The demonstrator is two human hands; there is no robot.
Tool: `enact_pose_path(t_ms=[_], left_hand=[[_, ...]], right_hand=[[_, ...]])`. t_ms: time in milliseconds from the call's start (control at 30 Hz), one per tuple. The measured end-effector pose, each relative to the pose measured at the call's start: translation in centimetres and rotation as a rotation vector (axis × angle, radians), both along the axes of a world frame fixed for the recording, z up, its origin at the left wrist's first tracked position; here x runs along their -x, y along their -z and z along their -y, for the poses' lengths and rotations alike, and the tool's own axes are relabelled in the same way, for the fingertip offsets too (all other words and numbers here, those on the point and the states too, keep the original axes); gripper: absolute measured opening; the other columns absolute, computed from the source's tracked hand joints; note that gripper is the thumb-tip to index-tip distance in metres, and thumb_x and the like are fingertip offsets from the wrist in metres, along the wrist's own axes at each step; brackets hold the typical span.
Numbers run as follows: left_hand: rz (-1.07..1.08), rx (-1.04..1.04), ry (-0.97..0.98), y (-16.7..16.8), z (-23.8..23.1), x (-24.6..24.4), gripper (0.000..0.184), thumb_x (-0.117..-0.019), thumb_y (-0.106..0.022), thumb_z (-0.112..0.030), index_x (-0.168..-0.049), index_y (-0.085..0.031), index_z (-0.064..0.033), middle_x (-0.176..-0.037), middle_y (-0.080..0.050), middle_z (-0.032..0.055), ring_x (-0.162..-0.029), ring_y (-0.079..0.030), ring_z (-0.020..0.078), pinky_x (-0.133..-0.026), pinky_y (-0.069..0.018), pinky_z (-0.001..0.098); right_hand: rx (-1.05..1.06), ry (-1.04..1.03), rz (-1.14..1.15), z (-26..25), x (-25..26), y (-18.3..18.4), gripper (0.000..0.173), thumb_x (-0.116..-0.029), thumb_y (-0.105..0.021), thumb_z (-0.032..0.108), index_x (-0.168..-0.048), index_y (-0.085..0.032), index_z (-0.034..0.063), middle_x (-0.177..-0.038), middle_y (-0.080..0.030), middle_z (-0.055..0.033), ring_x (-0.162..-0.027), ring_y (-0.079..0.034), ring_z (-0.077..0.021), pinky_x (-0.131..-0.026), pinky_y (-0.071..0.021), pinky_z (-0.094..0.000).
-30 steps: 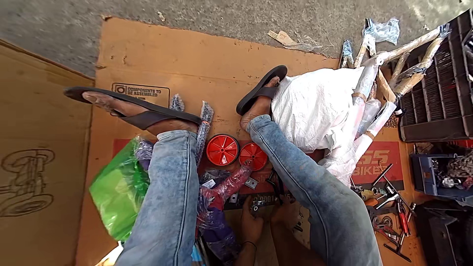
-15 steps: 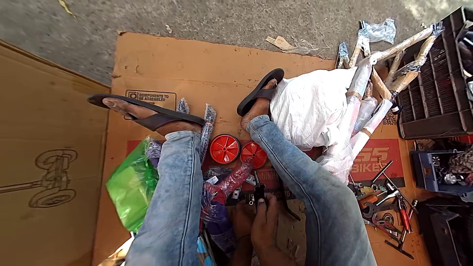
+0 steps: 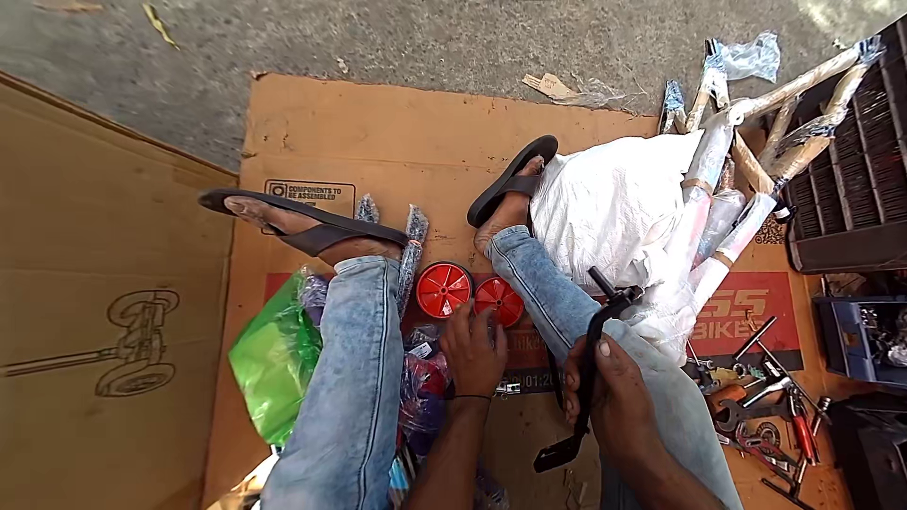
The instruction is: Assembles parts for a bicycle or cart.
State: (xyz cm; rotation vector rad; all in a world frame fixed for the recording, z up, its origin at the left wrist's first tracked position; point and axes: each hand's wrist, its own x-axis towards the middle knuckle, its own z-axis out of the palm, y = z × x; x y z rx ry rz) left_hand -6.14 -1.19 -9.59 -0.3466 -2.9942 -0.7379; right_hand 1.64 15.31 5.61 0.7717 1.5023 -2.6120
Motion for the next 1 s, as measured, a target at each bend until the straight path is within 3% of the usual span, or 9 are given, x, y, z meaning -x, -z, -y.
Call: enact_pose_path(t_ms=[100, 200, 300, 433, 500, 600, 733, 833, 1000], left_hand=[[0.186, 0.079, -0.077, -0.4, 1.9, 6.5, 0.054, -0.0920, -0.071, -0.028, -0.140, -0.058, -0.0063, -0.156, -0.041, 0.0241, -0.146, -0.035, 0.0461, -0.116, -0.0317, 0.0647], [0.434, 0.210, -0.159, 0.4, 3.5, 11.2, 0.096, -0.0850, -0.079, -0.051, -0.157, -0.035, -0.0045, -0.159, -0.033, 0.0291, -0.143, -0.038, 0.0492, -0.112, -0.0352, 0.0675], [0.513, 0.409, -0.097, 2.1, 3.3, 12.2, 0.123, -0.0684, -0.086, -0.065, -0.161, -0.028, -0.0072, -0.162, -0.030, 0.0246, -0.146, -0.032, 0.0470, -0.111, -0.0293, 0.0697], [0.523, 0.456, -0.127, 2.9, 2.5, 12.5, 0.127, -0.0605, -0.091, -0.060, -0.159, -0.031, -0.0080, -0.155, -0.039, 0.0279, -0.138, -0.041, 0.0499, -0.107, -0.0367, 0.0673], [0.575, 0.238, -0.208, 1.6, 3.0, 12.7, 0.123, -0.0628, -0.092, -0.059, -0.158, -0.032, -0.0089, -0.148, -0.047, 0.0281, -0.135, -0.046, 0.0476, -0.107, -0.0376, 0.0671], [0.788, -0.664, -0.279, -3.0, 4.9, 11.4, 0.080, -0.0859, -0.081, -0.036, -0.152, -0.042, -0.0113, -0.133, -0.061, 0.0161, -0.115, -0.063, 0.0280, -0.093, -0.0545, 0.0484], [0.832, -1.585, -0.261, -13.3, 5.4, 5.2, 0.069, -0.0616, -0.090, -0.058, -0.114, -0.069, -0.0175, -0.101, -0.076, 0.0045, -0.093, -0.075, 0.0163, -0.080, -0.0640, 0.0385], [0.792, -1.846, -0.089, -17.5, 6.2, 1.2, 0.047, -0.0715, -0.084, -0.052, -0.103, -0.078, -0.0170, -0.099, -0.078, 0.0058, -0.092, -0.076, 0.0166, -0.081, -0.0641, 0.0370], [0.754, -1.992, 0.301, -21.5, 7.1, -3.5, 0.040, -0.0888, -0.071, -0.046, -0.114, -0.078, -0.0151, -0.110, -0.078, 0.0053, -0.104, -0.074, 0.0153, -0.092, -0.0606, 0.0345]], right_hand=[[-0.003, -0.141, -0.051, 1.0, 0.5, 0.3, 0.048, -0.1079, -0.043, 0.048, -0.110, -0.060, 0.0033, -0.075, -0.057, -0.0046, -0.054, -0.057, -0.0122, -0.049, -0.0527, -0.0270], [-0.015, -0.180, -0.098, 1.1, 0.4, 0.3, 0.045, -0.1082, -0.046, 0.045, -0.108, -0.060, 0.0026, -0.078, -0.057, -0.0025, -0.057, -0.056, -0.0102, -0.049, -0.0516, -0.0254], [0.062, -0.159, -0.113, 0.8, 0.6, 0.5, 0.040, -0.1085, -0.047, 0.040, -0.110, -0.058, 0.0013, -0.080, -0.059, -0.0034, -0.059, -0.058, -0.0106, -0.050, -0.0527, -0.0258], [0.202, -0.114, -0.149, 0.9, 0.6, 0.3, 0.034, -0.1081, -0.050, 0.035, -0.111, -0.058, 0.0014, -0.079, -0.064, -0.0067, -0.063, -0.066, -0.0153, -0.057, -0.0594, -0.0309], [0.206, -0.116, -0.187, 1.0, 0.5, 0.0, 0.032, -0.1084, -0.050, 0.033, -0.110, -0.058, 0.0027, -0.077, -0.065, -0.0064, -0.065, -0.068, -0.0165, -0.060, -0.0612, -0.0328], [0.109, -0.160, -0.227, 1.0, 0.5, -0.4, 0.030, -0.1097, -0.048, 0.031, -0.111, -0.058, 0.0031, -0.076, -0.064, -0.0049, -0.065, -0.067, -0.0158, -0.059, -0.0604, -0.0319], [-0.040, -0.282, -0.177, 1.5, -0.2, -2.2, 0.031, -0.1108, -0.043, 0.033, -0.109, -0.059, 0.0063, -0.071, -0.061, 0.0002, -0.056, -0.061, -0.0099, -0.049, -0.0534, -0.0252], [-0.107, -0.414, -0.121, 2.2, -1.8, -5.0, 0.030, -0.1102, -0.044, 0.031, -0.109, -0.061, 0.0062, -0.067, -0.059, 0.0017, -0.050, -0.055, -0.0078, -0.044, -0.0479, -0.0241], [-0.244, -0.498, -0.113, 5.6, -6.8, -8.3, 0.030, -0.1090, -0.047, 0.026, -0.106, -0.064, 0.0008, -0.066, -0.058, -0.0008, -0.052, -0.053, -0.0089, -0.047, -0.0465, -0.0277]])
